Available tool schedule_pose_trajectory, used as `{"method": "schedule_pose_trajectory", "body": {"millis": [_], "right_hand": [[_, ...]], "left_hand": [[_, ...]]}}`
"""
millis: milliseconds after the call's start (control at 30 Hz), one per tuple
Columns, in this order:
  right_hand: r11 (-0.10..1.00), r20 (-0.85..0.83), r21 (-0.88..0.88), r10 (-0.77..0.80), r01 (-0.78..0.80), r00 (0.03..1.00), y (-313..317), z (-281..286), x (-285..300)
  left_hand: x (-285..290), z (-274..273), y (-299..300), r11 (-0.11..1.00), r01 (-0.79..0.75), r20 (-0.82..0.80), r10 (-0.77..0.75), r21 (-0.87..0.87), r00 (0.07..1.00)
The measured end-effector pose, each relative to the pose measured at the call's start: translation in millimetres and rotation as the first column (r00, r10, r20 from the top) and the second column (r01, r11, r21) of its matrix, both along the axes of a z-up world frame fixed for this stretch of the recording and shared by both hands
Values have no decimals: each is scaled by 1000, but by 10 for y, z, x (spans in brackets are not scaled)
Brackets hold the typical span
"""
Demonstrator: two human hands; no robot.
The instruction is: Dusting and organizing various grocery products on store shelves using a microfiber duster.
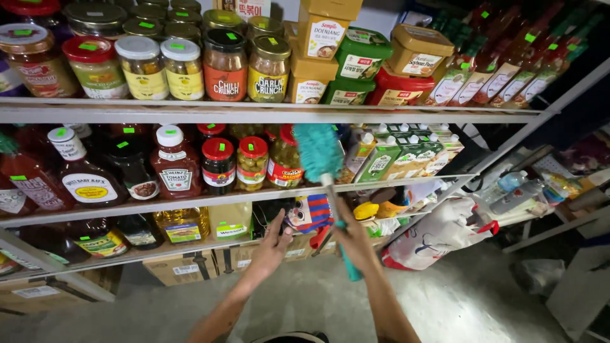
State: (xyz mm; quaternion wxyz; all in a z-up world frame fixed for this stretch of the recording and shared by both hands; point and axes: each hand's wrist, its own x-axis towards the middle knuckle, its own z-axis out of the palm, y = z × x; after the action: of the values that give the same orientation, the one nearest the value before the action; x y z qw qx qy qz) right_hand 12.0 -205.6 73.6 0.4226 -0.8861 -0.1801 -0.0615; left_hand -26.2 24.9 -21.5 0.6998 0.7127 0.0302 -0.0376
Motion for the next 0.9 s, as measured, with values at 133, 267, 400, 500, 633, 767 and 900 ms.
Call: {"method": "schedule_pose_trajectory", "body": {"millis": [133, 267, 400, 500, 633, 767, 900], "right_hand": [[992, -445, 44, -89, 121, 891, 342, 475, -208], [994, -28, 61, 88, -87, 996, 492, 388, -130], [997, -304, -64, -61, 43, 951, 755, 365, -151], [997, -308, 32, 75, -69, 948, 787, 147, -71], [991, -395, 132, 55, -3, 917, 1040, 164, -200], [987, -472, 102, 161, -128, 867, 1037, 253, -237], [973, -426, 131, 228, -190, 876, 970, -72, -318]], "left_hand": [[-17, 320, 42, 994, 103, 6, -103, -23, 995], [34, 369, 12, 986, 90, 160, -67, -140, 985], [131, 247, -28, 992, 38, 184, -15, -120, 983], [116, 192, 23, 1000, -15, 263, 21, -23, 965], [47, 267, 105, 997, -66, 253, 73, -34, 965], [25, 202, 149, 962, -41, 52, 57, -270, 997], [-4, -106, 141, 975, -95, 125, 121, -201, 985]]}}
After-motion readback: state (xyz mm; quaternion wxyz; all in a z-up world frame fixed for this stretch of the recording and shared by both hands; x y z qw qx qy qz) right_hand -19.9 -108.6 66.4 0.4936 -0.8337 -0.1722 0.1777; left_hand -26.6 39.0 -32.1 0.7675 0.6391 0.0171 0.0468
